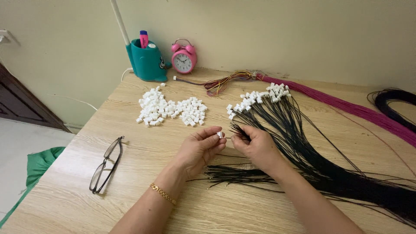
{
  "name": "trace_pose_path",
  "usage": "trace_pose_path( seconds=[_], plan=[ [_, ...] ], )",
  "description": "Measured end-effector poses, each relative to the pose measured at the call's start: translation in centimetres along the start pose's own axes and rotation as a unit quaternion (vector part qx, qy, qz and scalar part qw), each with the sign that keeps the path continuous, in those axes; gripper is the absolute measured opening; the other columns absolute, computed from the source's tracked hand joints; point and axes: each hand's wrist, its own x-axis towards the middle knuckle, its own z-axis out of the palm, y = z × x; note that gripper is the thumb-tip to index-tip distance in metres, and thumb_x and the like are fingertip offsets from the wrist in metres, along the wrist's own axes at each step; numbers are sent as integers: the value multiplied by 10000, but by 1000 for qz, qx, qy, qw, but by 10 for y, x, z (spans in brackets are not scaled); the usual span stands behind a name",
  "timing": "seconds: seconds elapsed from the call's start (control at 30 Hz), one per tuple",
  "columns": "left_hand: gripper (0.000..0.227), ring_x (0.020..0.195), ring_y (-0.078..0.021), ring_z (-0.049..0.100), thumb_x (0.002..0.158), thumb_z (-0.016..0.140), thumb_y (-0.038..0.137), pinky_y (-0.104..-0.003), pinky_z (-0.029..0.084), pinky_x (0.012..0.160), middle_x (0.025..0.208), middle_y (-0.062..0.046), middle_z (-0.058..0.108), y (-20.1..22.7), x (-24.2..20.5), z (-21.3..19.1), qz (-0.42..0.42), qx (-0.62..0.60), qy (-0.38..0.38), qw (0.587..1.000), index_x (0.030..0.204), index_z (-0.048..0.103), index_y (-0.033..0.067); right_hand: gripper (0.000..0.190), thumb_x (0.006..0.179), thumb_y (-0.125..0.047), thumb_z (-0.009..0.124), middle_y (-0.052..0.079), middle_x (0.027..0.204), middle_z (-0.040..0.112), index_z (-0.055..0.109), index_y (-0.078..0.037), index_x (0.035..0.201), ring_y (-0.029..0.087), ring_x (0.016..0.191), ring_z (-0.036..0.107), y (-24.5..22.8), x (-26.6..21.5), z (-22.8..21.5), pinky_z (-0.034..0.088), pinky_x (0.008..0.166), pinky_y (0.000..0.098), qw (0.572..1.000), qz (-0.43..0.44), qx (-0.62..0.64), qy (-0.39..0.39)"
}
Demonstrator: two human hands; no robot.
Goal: The person assembles wire harnesses by hand, picking up small white plastic connectors and sliding them onto the ends of black wires. The person works at a wooden table, organizing the wires and connectors into neat piles as the task progresses.
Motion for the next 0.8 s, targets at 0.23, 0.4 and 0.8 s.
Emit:
trace_pose_path(
  seconds=[0.23, 0.4, 0.8],
  plan=[
    [287, 863, -246, 714, 852, 651, -40, -330, 635, 782, 972, -150, 671, -4, 1, -3, 2, -2, 2, 1000, 1137, 633, -67, 99, 780, -175, 761, 3, 537, 492, 719, -86, 766, 100, 593, 471, -4, -1, 3, 438, 582, 248, 999, -35, 0, 27],
    [281, 851, -251, 716, 856, 641, -48, -342, 636, 782, 961, -151, 668, -1, -2, 1, 5, -2, 0, 1000, 1136, 632, -76, 113, 756, -214, 787, 7, 509, 486, 729, -117, 755, 100, 562, 479, -11, -7, 2, 448, 563, 249, 999, -30, -15, 31],
    [265, 834, -273, 714, 845, 665, -43, -378, 640, 785, 915, -131, 643, -3, -3, 3, 15, 29, 14, 999, 1107, 648, -77, 106, 754, -212, 773, 49, 527, 521, 726, -118, 769, 133, 565, 532, -9, -8, 6, 483, 579, 271, 996, -39, -61, 43]
  ],
)
